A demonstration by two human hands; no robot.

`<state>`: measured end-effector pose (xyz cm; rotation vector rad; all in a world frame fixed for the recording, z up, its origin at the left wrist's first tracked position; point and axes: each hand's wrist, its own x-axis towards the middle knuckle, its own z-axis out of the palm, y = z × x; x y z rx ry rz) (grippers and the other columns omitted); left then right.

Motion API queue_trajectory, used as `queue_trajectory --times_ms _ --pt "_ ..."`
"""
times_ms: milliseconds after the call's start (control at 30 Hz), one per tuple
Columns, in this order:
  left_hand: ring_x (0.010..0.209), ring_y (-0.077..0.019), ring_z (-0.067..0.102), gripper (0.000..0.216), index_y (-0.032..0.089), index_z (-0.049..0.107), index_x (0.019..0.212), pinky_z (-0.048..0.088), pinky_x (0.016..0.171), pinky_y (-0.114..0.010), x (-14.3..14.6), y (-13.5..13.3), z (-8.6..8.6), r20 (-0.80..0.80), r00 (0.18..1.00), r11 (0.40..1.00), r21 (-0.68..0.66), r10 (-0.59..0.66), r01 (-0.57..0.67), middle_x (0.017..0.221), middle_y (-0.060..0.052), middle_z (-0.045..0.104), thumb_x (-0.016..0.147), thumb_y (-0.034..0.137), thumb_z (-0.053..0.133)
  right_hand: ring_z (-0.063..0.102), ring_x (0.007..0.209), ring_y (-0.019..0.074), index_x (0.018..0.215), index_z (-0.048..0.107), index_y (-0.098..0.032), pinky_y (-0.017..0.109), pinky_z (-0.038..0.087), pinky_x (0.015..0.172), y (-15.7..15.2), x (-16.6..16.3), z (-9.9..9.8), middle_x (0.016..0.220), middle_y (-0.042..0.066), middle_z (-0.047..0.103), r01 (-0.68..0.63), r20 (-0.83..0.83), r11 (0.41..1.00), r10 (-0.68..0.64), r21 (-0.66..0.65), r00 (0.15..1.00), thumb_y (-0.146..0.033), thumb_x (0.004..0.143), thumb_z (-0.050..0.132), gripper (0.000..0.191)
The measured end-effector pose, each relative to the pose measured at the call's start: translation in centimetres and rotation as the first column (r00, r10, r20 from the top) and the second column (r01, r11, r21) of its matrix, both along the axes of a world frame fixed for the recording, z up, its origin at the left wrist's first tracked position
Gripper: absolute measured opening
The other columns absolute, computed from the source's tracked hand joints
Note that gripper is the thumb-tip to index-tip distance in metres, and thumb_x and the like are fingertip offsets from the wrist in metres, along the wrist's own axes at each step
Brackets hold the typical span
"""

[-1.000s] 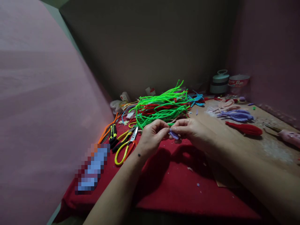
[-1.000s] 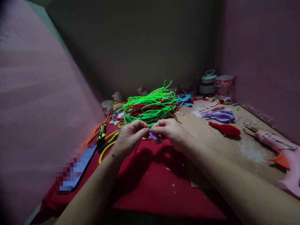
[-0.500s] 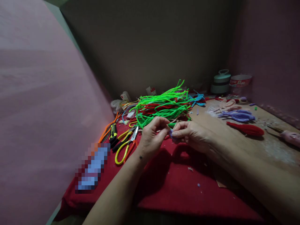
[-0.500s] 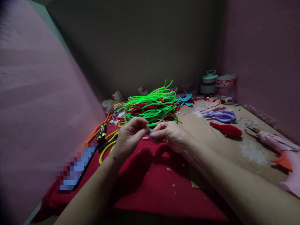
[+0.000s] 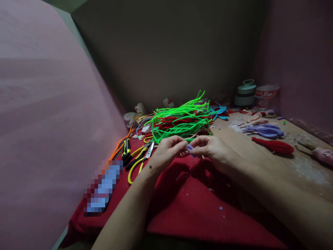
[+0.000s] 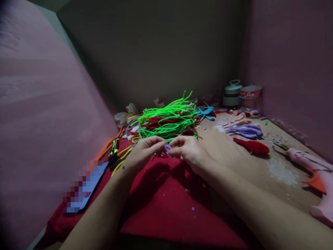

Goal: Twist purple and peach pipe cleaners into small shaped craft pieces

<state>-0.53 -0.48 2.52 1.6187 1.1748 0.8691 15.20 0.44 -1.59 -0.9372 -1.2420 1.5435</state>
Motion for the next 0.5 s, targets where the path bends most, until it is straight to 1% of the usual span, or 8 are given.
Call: queue_trajectory --times_ms 67,200,300,367,433,500 --pt "0.058 -0.0092 0.055 0.021 0.010 0.060 0.076 0.044 0.058 -0.021 -0.03 0.10 -0.06 -0.027 1.000 1.000 -0.012 -0.016 0.015 0.065 -0.003 0.062 0.073 0.031 0.061 0.042 0.043 0.0063 0.071 0.060 -0.015 0.021 0.028 0.042 0.00 -0.09 0.09 0.053 -0.002 0.057 0.038 0.013 0.999 -0.038 0.021 0.999 -0.018 0.054 0.071 0.021" --pt "0.050 -0.0079 0.051 0.021 0.009 0.060 0.069 0.041 0.052 -0.020 0.46 -0.07 -0.28 -0.065 0.998 1.000 -0.006 0.028 -0.028 0.058 -0.003 0.060 0.072 0.030 0.063 0.044 0.043 0.0073 0.070 0.061 -0.014 0.021 0.030 0.041 0.01 -0.40 0.23 0.049 -0.003 0.055 0.075 0.088 0.996 -0.079 0.048 0.993 -0.017 0.052 0.069 0.020" --pt "0.043 -0.0075 0.049 0.021 0.010 0.060 0.065 0.038 0.045 -0.019 0.84 -0.34 -0.26 -0.091 0.993 0.996 -0.039 0.079 -0.082 0.050 -0.001 0.057 0.071 0.030 0.062 0.044 0.043 0.0079 0.071 0.064 -0.014 0.022 0.033 0.042 -0.09 -0.48 0.23 0.050 -0.002 0.056 0.029 0.134 0.997 -0.039 0.074 0.990 -0.016 0.055 0.066 0.016" --pt "0.038 -0.0070 0.046 0.025 0.011 0.059 0.062 0.034 0.040 -0.018 0.86 -0.40 -0.19 -0.118 0.988 0.993 -0.063 0.095 -0.103 0.047 -0.001 0.055 0.072 0.033 0.060 0.045 0.043 0.0082 0.067 0.064 -0.013 0.022 0.035 0.042 -0.23 -0.42 0.33 0.050 0.000 0.057 -0.001 0.137 0.997 -0.008 0.071 0.991 -0.018 0.057 0.065 0.012" --pt "0.039 -0.0079 0.048 0.031 0.010 0.059 0.061 0.035 0.041 -0.019 0.67 -0.34 -0.07 -0.114 0.991 0.994 -0.078 0.062 -0.071 0.048 -0.002 0.056 0.075 0.037 0.056 0.045 0.043 0.0081 0.063 0.064 -0.013 0.022 0.035 0.043 -0.40 -0.29 0.54 0.050 0.000 0.057 0.001 0.111 0.998 -0.007 0.056 0.994 -0.020 0.057 0.065 0.010" --pt "0.047 -0.0094 0.052 0.034 0.009 0.060 0.065 0.040 0.047 -0.020 0.40 -0.24 0.10 -0.086 0.996 0.997 -0.070 0.009 -0.015 0.055 -0.004 0.059 0.077 0.040 0.053 0.044 0.043 0.0074 0.065 0.064 -0.013 0.022 0.035 0.043 -0.50 -0.16 0.74 0.050 -0.001 0.057 0.014 0.061 0.999 -0.017 0.042 0.998 -0.020 0.058 0.066 0.011"
